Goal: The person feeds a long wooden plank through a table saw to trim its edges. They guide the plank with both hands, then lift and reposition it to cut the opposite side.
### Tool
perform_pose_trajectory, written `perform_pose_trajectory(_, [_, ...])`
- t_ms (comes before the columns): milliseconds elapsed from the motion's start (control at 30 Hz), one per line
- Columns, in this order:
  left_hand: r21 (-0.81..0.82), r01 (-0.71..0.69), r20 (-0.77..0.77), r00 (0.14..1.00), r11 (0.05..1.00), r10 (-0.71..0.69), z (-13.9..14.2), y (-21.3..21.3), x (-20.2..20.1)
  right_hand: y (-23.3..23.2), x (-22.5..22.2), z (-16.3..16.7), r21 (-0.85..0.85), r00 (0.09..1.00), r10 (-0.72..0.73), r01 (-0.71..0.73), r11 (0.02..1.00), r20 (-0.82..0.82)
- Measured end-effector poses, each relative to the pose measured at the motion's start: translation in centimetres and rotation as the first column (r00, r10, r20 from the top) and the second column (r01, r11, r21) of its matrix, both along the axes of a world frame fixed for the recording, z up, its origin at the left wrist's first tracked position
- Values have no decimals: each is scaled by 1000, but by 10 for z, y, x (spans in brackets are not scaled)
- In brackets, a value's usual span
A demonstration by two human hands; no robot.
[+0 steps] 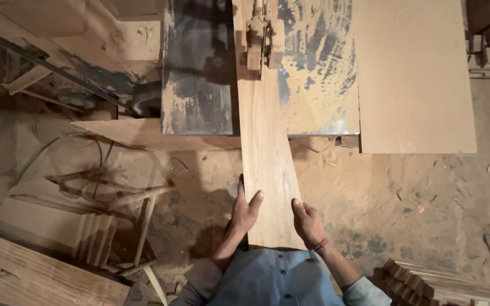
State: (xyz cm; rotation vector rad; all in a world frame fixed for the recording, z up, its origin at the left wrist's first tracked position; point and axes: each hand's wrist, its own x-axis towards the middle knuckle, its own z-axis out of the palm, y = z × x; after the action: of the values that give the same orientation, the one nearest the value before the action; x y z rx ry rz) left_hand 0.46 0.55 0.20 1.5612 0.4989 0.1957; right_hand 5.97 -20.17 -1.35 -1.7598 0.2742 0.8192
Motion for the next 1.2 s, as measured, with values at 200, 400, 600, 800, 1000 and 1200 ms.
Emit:
perform_pose_trajectory(200, [438, 460, -283, 886, 772, -367, 40, -3, -61, -1, 1, 0, 68, 997, -60, 63, 996, -50])
perform_pose_trajectory(400, [494, 499, -210, 863, 712, -459, 54, -6, -74, 0, 3, -5, -11, 999, -15, 15, 1000, 48])
perform_pose_trajectory(600, [608, 277, 69, 915, 744, -397, 38, -8, -73, 2, 5, -4, 79, 999, -48, 47, 996, 13])
perform_pose_trajectory(800, [568, 350, -71, 922, 744, -379, 27, -9, -77, 5, 8, -5, 92, 998, -58, 55, 994, 26])
perform_pose_trajectory(1000, [662, 269, 8, 931, 699, -365, 25, -9, -77, 3, 7, -9, 113, 998, -55, 58, 992, -29])
perform_pose_trajectory(1200, [532, 397, -130, 911, 748, -391, 32, -8, -84, 0, -2, -8, 63, 1000, -15, 15, 998, 0])
